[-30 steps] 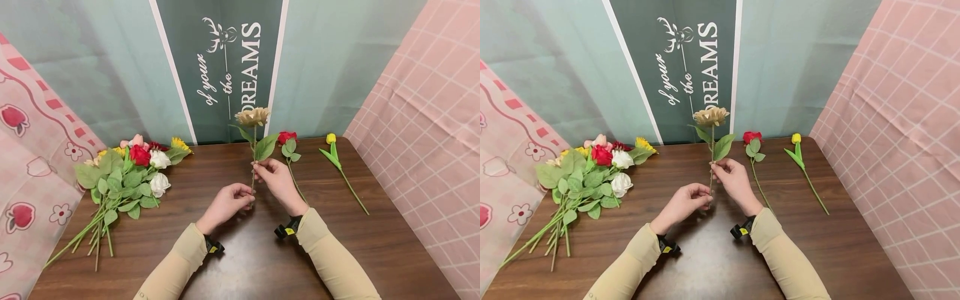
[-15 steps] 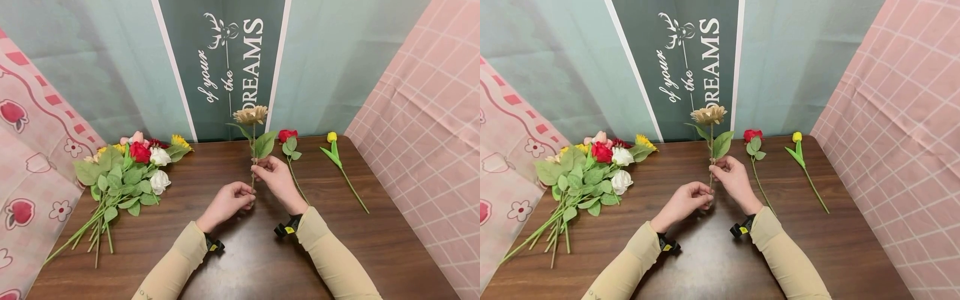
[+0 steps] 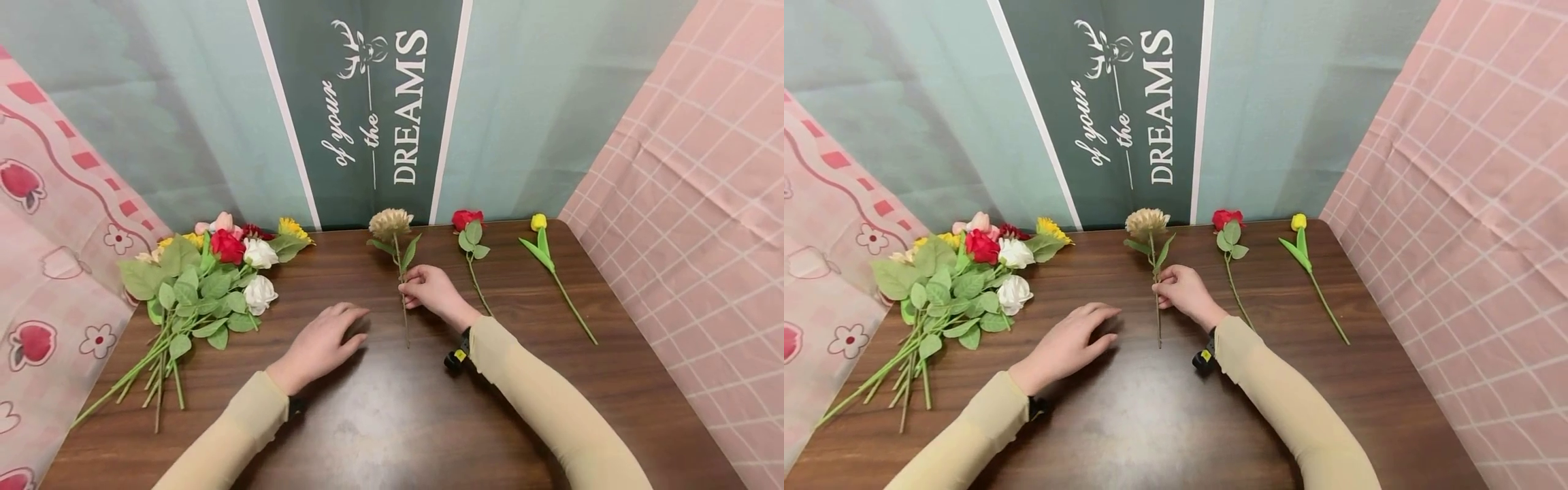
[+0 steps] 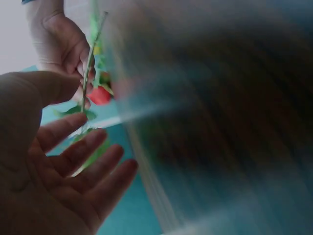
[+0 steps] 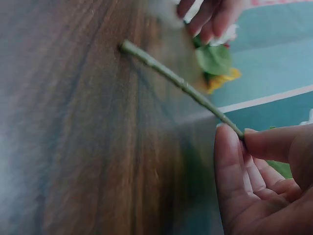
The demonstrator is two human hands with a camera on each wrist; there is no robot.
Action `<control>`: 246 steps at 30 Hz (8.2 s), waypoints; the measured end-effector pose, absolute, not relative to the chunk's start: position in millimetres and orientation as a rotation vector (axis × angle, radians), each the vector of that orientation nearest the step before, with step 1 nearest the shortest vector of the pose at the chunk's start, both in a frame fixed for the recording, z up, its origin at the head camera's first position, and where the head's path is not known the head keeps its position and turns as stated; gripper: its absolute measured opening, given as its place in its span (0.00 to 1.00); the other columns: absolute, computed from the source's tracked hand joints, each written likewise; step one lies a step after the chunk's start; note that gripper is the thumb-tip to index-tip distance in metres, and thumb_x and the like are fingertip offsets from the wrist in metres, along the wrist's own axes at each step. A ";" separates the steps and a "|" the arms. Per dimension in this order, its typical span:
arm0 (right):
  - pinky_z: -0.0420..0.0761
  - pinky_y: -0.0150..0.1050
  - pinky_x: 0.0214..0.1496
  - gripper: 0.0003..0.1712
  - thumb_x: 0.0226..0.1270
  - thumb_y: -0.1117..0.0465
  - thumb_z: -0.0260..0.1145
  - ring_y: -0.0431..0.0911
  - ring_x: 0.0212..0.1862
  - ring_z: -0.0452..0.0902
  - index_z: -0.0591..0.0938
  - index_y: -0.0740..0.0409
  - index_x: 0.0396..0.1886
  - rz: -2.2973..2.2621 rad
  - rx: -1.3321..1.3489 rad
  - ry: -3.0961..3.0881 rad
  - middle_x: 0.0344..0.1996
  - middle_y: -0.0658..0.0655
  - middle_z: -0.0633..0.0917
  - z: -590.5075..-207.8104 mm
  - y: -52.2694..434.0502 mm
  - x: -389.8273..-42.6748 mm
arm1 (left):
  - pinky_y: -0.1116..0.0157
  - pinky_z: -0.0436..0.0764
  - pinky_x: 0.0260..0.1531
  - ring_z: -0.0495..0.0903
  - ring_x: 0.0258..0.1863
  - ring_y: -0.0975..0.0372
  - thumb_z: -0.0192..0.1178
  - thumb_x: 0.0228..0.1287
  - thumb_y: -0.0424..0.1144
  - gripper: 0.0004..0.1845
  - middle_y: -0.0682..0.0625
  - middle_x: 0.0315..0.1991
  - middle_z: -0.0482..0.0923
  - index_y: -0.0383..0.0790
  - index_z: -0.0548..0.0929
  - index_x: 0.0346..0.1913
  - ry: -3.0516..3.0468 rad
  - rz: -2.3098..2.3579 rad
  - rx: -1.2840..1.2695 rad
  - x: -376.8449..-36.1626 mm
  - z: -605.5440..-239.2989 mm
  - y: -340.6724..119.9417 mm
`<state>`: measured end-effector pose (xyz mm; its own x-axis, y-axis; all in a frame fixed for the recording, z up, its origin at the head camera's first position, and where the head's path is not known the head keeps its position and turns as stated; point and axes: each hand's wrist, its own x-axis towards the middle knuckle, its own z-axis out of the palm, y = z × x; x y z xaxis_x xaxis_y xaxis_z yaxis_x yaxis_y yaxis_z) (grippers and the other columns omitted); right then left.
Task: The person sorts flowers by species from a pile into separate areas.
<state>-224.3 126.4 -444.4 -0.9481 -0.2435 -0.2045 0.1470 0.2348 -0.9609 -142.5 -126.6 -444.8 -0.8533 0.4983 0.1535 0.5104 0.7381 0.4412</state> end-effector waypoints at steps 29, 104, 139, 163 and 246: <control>0.88 0.41 0.32 0.19 0.73 0.60 0.67 0.48 0.30 0.86 0.80 0.69 0.55 -1.453 -0.217 2.406 0.35 0.61 0.87 -451.1 110.7 -233.2 | 0.47 0.77 0.60 0.79 0.59 0.49 0.65 0.70 0.41 0.19 0.45 0.58 0.82 0.38 0.84 0.60 -2.903 -0.539 -0.711 -129.7 -431.2 -216.4; 0.80 0.43 0.55 0.11 0.75 0.53 0.65 0.40 0.51 0.81 0.89 0.49 0.50 -1.197 -0.822 2.799 0.46 0.43 0.86 -419.1 105.2 -186.0 | 0.59 0.78 0.34 0.77 0.33 0.58 0.70 0.67 0.44 0.08 0.52 0.34 0.84 0.45 0.87 0.42 -2.958 -1.282 -0.281 -154.8 -402.9 -208.1; 0.83 0.37 0.40 0.08 0.70 0.70 0.68 0.41 0.34 0.81 0.79 0.63 0.46 -2.368 -0.091 1.894 0.31 0.51 0.87 -410.7 152.3 -202.7 | 0.57 0.89 0.39 0.86 0.32 0.60 0.68 0.66 0.31 0.12 0.41 0.39 0.85 0.27 0.81 0.48 -2.433 -2.492 -0.402 -163.8 -442.3 -28.8; 0.88 0.50 0.37 0.17 0.68 0.61 0.71 0.50 0.31 0.84 0.82 0.69 0.50 -1.827 -0.098 2.481 0.34 0.60 0.87 -416.2 193.1 -209.0 | 0.65 0.81 0.50 0.82 0.48 0.66 0.61 0.75 0.47 0.19 0.56 0.49 0.84 0.44 0.83 0.62 -2.825 -1.249 -0.973 -146.8 -443.4 -14.0; 0.60 0.47 0.78 0.34 0.76 0.41 0.61 0.54 0.76 0.62 0.72 0.49 0.75 -0.125 -1.479 2.705 0.74 0.55 0.71 -425.5 -9.1 -146.6 | 0.44 0.76 0.25 0.82 0.33 0.45 0.61 0.68 0.42 0.09 0.37 0.41 0.85 0.40 0.83 0.43 -3.252 -0.465 0.090 -116.0 -403.8 -403.1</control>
<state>-146.6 -9.1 -425.5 -0.5393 -0.8420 -0.0106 -0.8375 0.5376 -0.0980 -116.0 -403.1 -403.8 -0.9880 -0.0335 -0.1507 -0.0744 0.9587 0.2744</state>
